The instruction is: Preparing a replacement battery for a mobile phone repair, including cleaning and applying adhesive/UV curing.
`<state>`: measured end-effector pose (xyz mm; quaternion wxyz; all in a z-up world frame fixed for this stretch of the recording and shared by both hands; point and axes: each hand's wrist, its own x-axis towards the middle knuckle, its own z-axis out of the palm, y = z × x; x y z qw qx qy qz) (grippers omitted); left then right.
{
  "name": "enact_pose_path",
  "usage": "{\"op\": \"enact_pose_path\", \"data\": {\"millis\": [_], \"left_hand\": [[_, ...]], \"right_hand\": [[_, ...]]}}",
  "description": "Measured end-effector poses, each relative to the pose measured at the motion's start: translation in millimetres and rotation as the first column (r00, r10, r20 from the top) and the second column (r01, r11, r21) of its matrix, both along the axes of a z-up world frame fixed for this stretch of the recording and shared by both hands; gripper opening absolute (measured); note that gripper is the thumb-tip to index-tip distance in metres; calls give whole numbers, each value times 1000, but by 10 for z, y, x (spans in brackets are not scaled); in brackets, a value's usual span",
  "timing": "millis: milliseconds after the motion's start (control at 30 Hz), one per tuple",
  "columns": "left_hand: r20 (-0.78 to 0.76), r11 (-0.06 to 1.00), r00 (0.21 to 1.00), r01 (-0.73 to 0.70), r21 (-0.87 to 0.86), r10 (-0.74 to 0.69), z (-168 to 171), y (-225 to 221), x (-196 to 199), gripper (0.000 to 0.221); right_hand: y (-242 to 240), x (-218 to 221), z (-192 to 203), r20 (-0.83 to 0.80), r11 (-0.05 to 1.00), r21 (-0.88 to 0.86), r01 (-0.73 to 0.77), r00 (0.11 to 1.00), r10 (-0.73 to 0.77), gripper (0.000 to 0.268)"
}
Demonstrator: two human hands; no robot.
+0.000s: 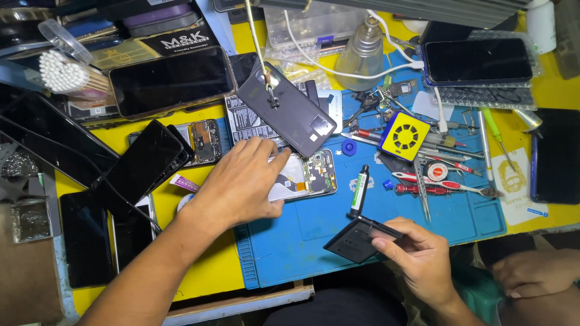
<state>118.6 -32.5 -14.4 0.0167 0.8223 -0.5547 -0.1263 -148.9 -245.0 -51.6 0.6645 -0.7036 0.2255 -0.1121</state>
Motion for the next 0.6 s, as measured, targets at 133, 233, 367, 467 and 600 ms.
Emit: {"op": "enact_pose_path", "data": {"millis": [133,233,367,467,600], "left_hand": [[-75,999,997,-9,37,12,112,24,-3,95],[-212,999,977,-30,44,39,272,63,-16,92],[-473,970,848,-176,170,236,535,108,-50,96],[-641,944,705,-312,104,304,406,294,-91,94],[-979,675,-119,-710,199,164,227,392,-387,85]], "right_hand": [[-38,-30,-12,-5,1000,19,3,1000,-3,19],[-64,-89,-118,-42,995,88,54,998,-50,20],[-112,-179,-313,-10,918,349,190,980,-199,23],[-156,-160,-301,-58,843,479,243,968,-245,25],[-183,2,-59,-158,734,632,247,969,-190,36]]}}
